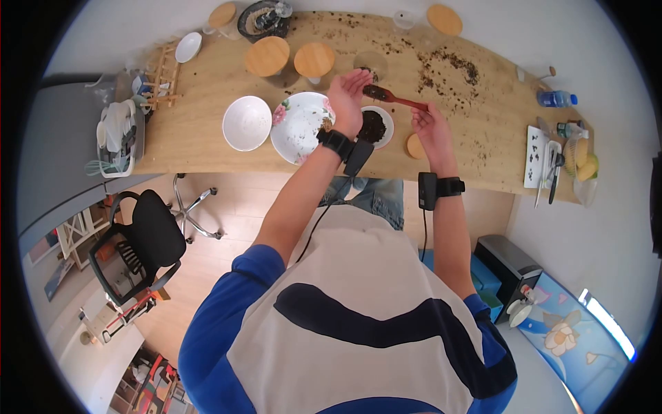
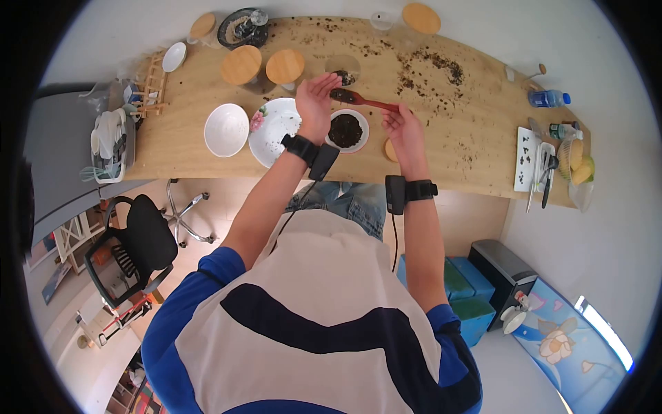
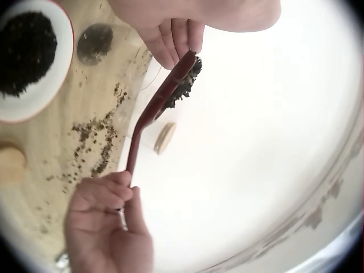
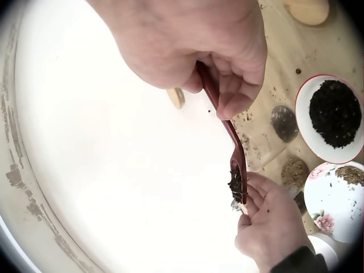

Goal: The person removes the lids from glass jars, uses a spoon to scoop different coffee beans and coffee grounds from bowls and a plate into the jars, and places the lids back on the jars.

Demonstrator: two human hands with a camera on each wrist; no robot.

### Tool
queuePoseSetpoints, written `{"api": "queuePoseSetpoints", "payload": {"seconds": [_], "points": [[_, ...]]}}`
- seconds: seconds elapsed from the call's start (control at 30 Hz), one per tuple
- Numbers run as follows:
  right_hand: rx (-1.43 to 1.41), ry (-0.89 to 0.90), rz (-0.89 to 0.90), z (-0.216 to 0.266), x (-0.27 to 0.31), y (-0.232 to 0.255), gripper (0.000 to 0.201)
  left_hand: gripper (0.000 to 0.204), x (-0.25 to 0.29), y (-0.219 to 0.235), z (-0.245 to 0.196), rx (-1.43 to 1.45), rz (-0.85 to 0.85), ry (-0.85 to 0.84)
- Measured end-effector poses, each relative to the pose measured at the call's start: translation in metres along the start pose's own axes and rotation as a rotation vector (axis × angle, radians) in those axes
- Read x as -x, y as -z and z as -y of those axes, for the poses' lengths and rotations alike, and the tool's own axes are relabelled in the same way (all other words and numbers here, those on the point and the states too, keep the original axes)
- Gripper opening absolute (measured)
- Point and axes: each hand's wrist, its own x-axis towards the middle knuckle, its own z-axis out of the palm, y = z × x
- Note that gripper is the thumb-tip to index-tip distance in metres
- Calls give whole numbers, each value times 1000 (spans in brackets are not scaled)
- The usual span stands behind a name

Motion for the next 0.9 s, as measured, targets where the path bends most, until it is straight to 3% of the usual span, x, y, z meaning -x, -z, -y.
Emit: {"api": "queuePoseSetpoints", "payload": {"seconds": [0.03, 0.1, 0.33, 0.43, 0.5, 0.53, 0.6, 0.63, 0.7, 0.73, 0.77, 0.8, 0.83, 0.9], "points": [[3, 5, 4, 3, -3, -7, 27, 48, -6, -9, 2, 160, -52, 52], [-5, 37, 3, 9, -10, -17, 27, 47, -17, -23, 2, 177, -68, 35], [8, 123, -43, 25, -42, -27, 25, 43, -57, -42, -4, 64, -43, -73], [163, 226, -129, 24, -46, -40, 25, 41, -67, -38, -1, 36, -33, -141], [419, 385, -118, 15, -53, -48, 26, 42, -65, -36, -4, -28, -2, -154], [421, 377, -121, 11, -52, -48, 26, 43, -62, -32, -4, -95, 26, -166], [972, 600, 16, 9, -44, -58, 23, 42, -58, -26, -7, -217, 34, -175], [972, 596, 18, 8, -37, -62, 23, 42, -56, -23, -8, -337, 50, -184], [1324, 924, 104, 11, -17, -70, 21, 40, -50, -18, -13, -417, 37, -164], [1325, 921, 105, 9, -12, -67, 21, 38, -46, -14, -15, -497, 26, -142], [1210, 927, -21, 5, -6, -63, 21, 38, -40, -10, -17, -497, 23, -138], [1094, 932, -141, 2, -2, -58, 20, 37, -34, -7, -18, -489, -49, -123], [1095, 930, -138, 0, 3, -52, 20, 36, -28, -3, -19, -480, -122, -109], [527, 749, -307, -1, 14, -36, 17, 35, -17, 9, -23, -528, -119, -56]]}}
